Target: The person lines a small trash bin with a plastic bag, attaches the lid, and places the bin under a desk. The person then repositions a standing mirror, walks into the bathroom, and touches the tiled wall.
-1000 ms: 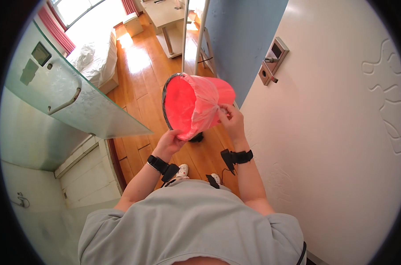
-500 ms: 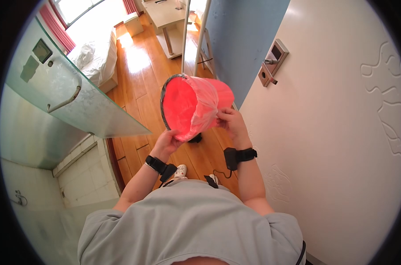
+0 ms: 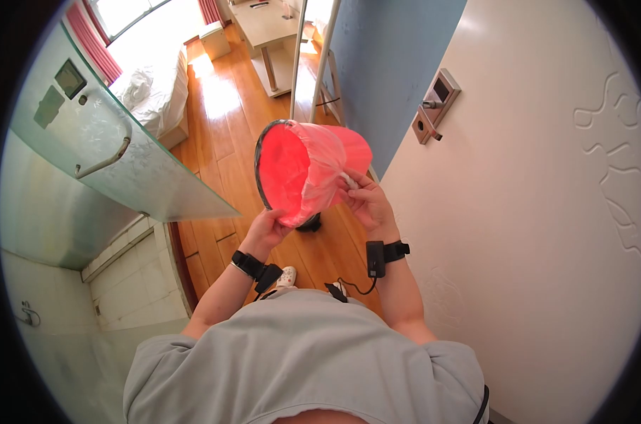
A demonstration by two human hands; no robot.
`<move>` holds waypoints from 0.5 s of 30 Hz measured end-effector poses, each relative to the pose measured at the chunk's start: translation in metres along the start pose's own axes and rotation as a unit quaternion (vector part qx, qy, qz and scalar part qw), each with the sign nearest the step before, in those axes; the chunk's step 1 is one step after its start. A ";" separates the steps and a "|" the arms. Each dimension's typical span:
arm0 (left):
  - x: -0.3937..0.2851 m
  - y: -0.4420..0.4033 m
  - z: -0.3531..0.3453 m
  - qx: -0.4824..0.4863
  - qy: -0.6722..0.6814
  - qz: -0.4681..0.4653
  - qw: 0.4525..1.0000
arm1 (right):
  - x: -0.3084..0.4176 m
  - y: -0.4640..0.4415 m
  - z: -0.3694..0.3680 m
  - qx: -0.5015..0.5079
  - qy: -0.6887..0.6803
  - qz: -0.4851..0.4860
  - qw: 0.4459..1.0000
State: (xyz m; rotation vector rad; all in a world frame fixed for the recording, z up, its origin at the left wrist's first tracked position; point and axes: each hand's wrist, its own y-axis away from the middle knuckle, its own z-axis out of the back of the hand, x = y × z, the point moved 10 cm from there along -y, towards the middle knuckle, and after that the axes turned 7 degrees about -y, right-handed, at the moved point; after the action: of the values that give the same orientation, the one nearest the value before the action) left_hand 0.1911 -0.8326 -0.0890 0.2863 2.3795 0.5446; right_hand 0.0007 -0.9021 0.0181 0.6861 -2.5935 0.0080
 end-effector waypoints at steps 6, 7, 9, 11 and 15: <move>0.001 0.006 -0.005 -0.006 -0.003 0.007 1.000 | 0.017 -0.002 0.008 -0.065 0.248 0.105 0.961; 0.000 0.007 -0.005 -0.008 -0.005 0.009 1.000 | 0.021 -0.002 0.011 -0.080 0.274 0.133 0.949; 0.002 0.005 -0.005 -0.003 -0.012 0.009 1.000 | 0.025 -0.003 0.012 -0.095 0.301 0.161 0.935; 0.002 0.003 -0.005 0.002 -0.021 0.009 1.000 | 0.032 -0.001 0.014 -0.115 0.313 0.200 0.922; 0.002 0.004 -0.009 0.014 -0.024 0.015 0.999 | 0.033 0.002 0.013 -0.131 0.303 0.211 0.920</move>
State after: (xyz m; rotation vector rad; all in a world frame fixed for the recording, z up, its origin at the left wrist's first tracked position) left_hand 0.1840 -0.8315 -0.0822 0.3436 2.3409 0.5122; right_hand -0.0317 -0.9173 0.0212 -0.0002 -2.0327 0.0074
